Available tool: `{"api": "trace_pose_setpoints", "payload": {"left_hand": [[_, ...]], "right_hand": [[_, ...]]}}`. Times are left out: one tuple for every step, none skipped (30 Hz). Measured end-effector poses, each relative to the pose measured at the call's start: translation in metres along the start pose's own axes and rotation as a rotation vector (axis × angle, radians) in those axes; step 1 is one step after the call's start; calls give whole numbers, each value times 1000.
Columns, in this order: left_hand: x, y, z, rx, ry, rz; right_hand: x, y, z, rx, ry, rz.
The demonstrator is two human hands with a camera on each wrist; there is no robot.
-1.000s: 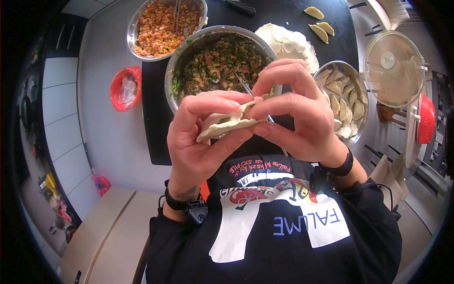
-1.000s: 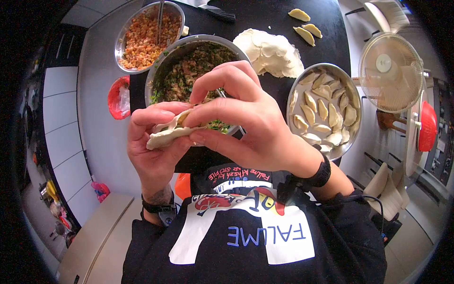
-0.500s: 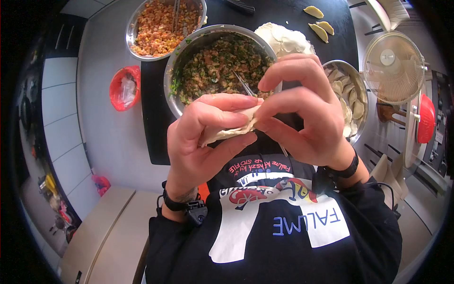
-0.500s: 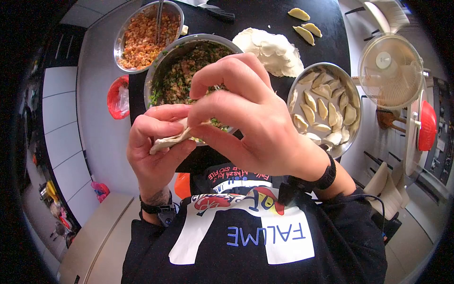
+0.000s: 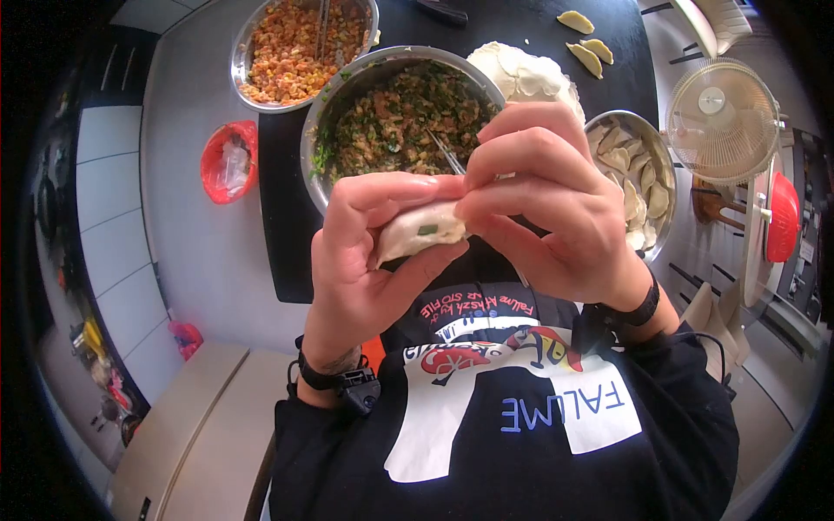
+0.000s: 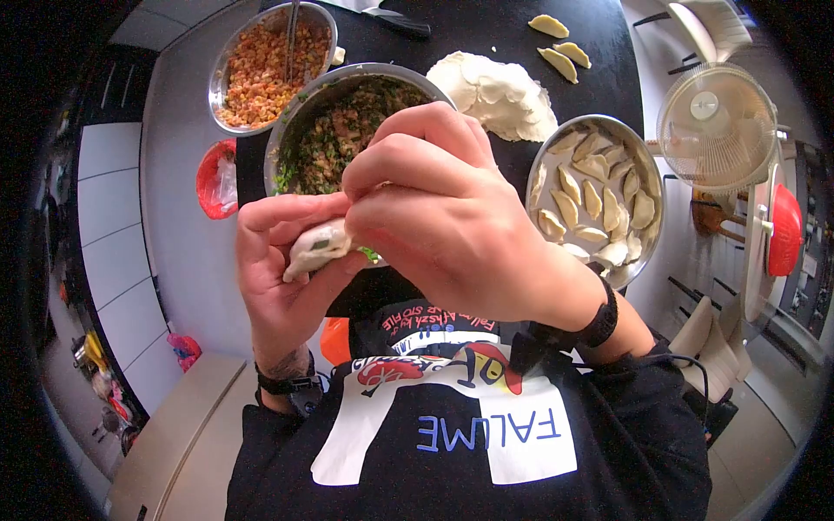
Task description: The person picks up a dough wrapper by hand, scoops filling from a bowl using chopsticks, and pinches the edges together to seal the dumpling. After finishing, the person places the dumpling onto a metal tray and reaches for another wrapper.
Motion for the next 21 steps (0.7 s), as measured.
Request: {"api": "trace_pose_setpoints", "payload": {"left_hand": [[0,1,0,9,-12,-8],[0,2,1,8,-12,-8],[-1,2,1,23,49,-6],[-1,3,1,37,110,-5],[-1,4,0,32,85,-31],[-2,4,0,34,86,-33],[-3,4,0,16,56,-40],[-4,4,0,-2,25,-45],[-3,3,0,-29,-11,-65],[-3,4,1,-30,-12,-66],[-3,4,1,-39,-62,-58],[-3,5,1,-47,-112,-51],[-1,4,1,-47,-112,-51],[1,4,3,-75,-200,-100],[1,3,3,-103,-287,-149],[0,4,3,-103,-287,-148],[-1,5,2,-104,-264,-100],[-2,5,1,-107,-240,-51],[-2,5,0,-106,-240,-51],[-2,5,-2,-66,-209,-37],[-2,4,-3,-27,-178,-23]], "right_hand": [[1,-2,-2,1,0,1],[3,-4,-6,-58,-19,0],[5,-5,-8,-118,-39,-2],[5,-5,-8,-119,-40,-2],[6,-5,-7,-88,-50,-36],[7,-6,-7,-59,-58,-70],[9,-6,-5,-62,-57,-69],[10,-7,-4,-49,-78,-92],[11,-8,-4,-35,-100,-115],[11,-8,-5,-34,-100,-114],[12,-9,-6,-46,-89,-125],[12,-9,-7,-57,-79,-136],[12,-10,-7,-58,-79,-136],[11,-10,-7,-57,-73,-138],[11,-11,-7,-57,-68,-139],[11,-11,-7,-57,-68,-140],[10,-11,-8,-56,-59,-141],[10,-11,-8,-55,-50,-143],[9,-10,-7,-55,-50,-143],[6,-9,-7,-47,-40,-111],[4,-8,-6,-38,-30,-78]]}}
Point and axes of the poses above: each hand's wrist, its own y-axis away from the middle knuckle, its own x-axis out of the back of the hand, z = x × y, the point moved 1 cm from there along -y, towards the middle knuckle, and after that the axes turned 6 degrees about y, right-handed, at the moved point
